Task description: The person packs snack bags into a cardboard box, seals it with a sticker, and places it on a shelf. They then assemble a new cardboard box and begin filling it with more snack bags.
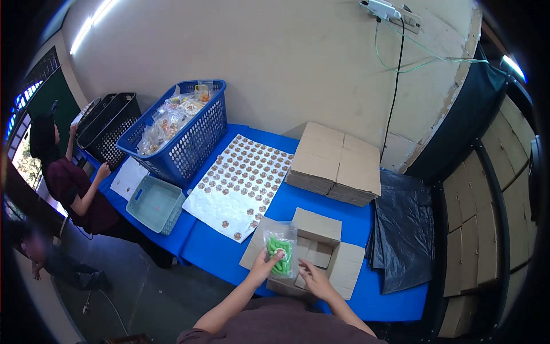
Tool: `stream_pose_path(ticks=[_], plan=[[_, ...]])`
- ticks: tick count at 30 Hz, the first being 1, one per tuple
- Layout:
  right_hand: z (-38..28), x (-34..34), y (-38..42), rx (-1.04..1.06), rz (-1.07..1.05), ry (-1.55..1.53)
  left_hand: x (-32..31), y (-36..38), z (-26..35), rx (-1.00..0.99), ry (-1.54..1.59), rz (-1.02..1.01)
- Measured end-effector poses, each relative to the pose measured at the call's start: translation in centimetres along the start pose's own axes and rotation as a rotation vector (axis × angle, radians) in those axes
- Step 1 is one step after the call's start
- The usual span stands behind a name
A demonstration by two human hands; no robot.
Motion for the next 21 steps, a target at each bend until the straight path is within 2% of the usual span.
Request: stream_pose_path(ticks=[2, 3, 5, 6, 8, 11, 15, 17, 19, 21], plan=[[-0.8, 0.1, -1.2, -0.058, 0.075, -0.378, -1.1, 0.8, 0.3, -0.007, -0.047, -0.033], [-1.9, 0.1, -1.6, -0.056, 0.077, -0.376, -1.2, 0.9, -0.1, -0.010, -0.046, -0.035], [-2.6, -0.7, -1.9, -0.306, -0.029, -0.490, -2.3, 1.1, -0.7, -0.044, -0.143, -0.181], [-2.1, -0.8, -2.1, -0.298, -0.024, -0.488, -2.7, 1.0, -1.0, -0.032, -0.141, -0.211], [-0.4, -1.6, -2.4, -0.227, -0.002, -0.683, -2.6, 0.8, -0.8, -0.030, -0.135, -0.238], [1.1, -1.8, -2.3, -0.185, 0.026, -0.753, -2.7, 0.5, -1.5, 0.002, -0.108, -0.273], [2.5, -1.6, -1.6, -0.189, 0.017, -0.807, -2.7, 0.1, -3.5, 0.074, -0.065, -0.269], [3.1, -1.6, -1.5, -0.232, 0.122, -0.885, -3.0, -0.2, -2.5, 0.055, -0.051, -0.282], [2.2, -2.0, -1.3, -0.269, 0.116, -0.943, -3.2, 0.6, -1.6, 0.059, -0.036, -0.289], [0.5, -2.2, -1.4, -0.216, 0.075, -0.840, -3.2, 1.0, -0.8, -0.013, -0.273, -0.300]])
Point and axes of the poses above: each hand's wrist, its own y-axis away from the middle knuckle, its own x-axis out of the back of the hand, z = x × y, the point moved 7 cm from there along -y, towards the middle knuckle, and after that the axes turned 5 degrees about -y, right-handed, at the moved point
